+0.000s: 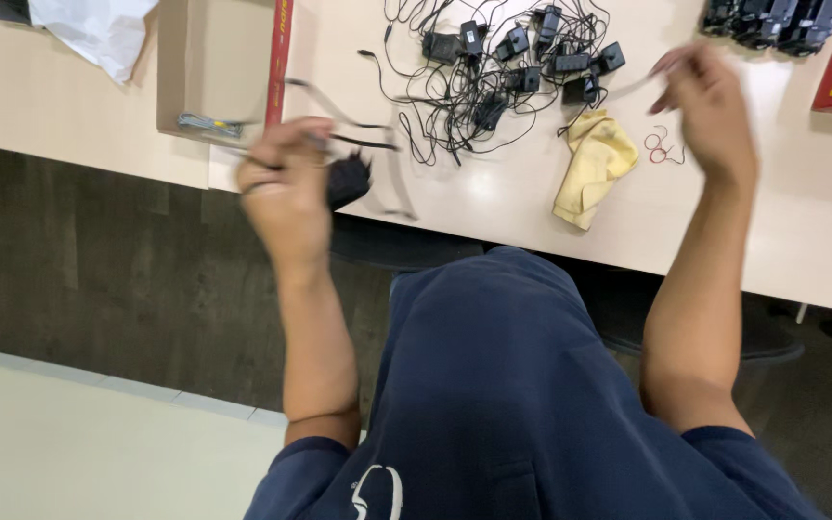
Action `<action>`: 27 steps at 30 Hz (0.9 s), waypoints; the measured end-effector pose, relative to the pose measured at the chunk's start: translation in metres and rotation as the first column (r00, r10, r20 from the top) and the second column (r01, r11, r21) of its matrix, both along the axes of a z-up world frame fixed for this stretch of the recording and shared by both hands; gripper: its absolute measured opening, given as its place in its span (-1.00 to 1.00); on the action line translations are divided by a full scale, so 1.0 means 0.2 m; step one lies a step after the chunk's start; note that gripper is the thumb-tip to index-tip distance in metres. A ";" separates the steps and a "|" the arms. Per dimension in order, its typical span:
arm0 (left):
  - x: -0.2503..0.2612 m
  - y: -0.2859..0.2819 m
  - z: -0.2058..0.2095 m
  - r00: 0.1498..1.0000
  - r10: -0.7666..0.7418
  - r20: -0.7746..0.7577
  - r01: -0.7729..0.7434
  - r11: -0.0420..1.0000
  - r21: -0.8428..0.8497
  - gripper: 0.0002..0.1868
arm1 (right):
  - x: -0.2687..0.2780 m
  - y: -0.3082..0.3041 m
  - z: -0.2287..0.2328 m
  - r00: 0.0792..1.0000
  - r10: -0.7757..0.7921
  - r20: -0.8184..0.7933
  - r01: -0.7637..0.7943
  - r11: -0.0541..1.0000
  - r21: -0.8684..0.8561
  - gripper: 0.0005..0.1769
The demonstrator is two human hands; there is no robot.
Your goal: The person wipes a power adapter with a cloth and then coils its cable by hand.
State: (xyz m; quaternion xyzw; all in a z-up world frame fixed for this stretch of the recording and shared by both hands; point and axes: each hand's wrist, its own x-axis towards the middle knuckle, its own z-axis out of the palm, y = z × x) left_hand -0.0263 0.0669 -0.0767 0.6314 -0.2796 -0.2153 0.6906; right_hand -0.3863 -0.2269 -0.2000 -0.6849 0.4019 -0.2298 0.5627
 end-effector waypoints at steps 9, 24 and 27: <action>-0.21 -0.11 0.03 0.979 -0.146 0.144 0.089 0.935 0.344 -0.85 | -0.15 0.41 -0.80 0.951 0.100 -0.292 0.032 0.909 0.415 -0.70; -0.52 -0.10 -0.15 0.894 -0.376 0.246 0.232 0.855 0.464 -0.83 | -0.07 0.55 -1.00 0.715 -0.445 -0.539 0.354 0.896 -0.269 -0.08; -0.51 -0.12 -0.12 0.865 -0.441 0.241 0.255 0.799 0.545 -0.60 | -0.09 0.49 -0.96 0.703 -0.389 -0.596 0.293 0.921 -0.257 -0.40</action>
